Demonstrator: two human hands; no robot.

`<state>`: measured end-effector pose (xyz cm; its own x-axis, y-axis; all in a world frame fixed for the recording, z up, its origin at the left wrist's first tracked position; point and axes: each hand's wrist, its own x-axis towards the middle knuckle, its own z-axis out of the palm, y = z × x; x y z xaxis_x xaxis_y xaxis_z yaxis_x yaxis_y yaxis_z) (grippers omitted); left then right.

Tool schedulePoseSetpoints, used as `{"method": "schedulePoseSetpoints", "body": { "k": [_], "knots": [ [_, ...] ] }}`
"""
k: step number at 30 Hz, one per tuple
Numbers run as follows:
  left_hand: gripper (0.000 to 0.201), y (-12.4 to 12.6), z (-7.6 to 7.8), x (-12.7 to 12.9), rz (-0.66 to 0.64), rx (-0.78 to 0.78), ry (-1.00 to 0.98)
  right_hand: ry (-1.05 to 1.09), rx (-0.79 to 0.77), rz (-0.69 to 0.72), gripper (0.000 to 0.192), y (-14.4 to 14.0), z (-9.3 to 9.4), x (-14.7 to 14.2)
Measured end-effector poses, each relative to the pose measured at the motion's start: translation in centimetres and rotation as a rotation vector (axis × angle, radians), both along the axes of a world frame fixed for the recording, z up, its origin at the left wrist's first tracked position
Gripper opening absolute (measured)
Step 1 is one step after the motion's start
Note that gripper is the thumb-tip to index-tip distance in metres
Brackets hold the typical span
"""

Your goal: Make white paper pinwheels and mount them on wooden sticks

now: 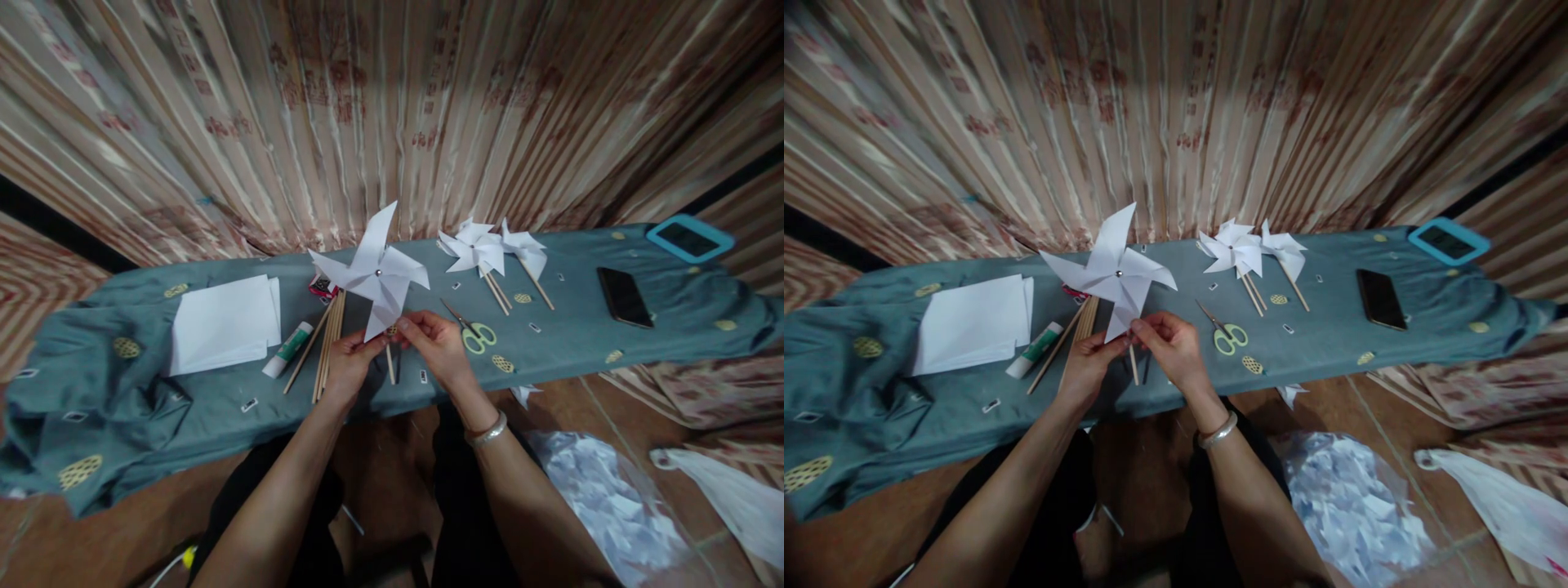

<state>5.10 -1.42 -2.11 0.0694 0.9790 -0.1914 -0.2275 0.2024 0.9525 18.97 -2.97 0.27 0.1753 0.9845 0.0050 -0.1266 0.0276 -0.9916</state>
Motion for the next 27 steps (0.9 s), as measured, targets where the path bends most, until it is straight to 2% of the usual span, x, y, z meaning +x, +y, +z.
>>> {"method": "schedulePoseSetpoints", "body": {
  "k": [5,7,12,20,27],
  "knots": [
    [0.04,0.0,-0.4,-0.3,0.001,-0.048,0.034,-0.291,0.158,-0.397,0.026,0.2,-0.6,3.2],
    [0.041,-0.1,-0.3,-0.2,-0.01,-0.061,0.027,-0.398,0.215,-0.468,0.032,0.4,-0.9,4.2],
    [0.041,-0.3,-0.1,0.1,-0.03,-0.107,-0.006,-0.53,0.237,-0.412,0.045,1.3,-1.7,5.2],
    [0.041,-0.2,-0.3,-0.2,-0.072,-0.115,-0.011,-0.432,0.167,-0.365,0.043,1.8,-2.2,5.6],
    [0.034,-0.1,-0.5,-0.3,-0.032,-0.096,-0.001,-0.319,0.127,-0.39,0.041,1.5,-1.8,5.0]
  ]
}}
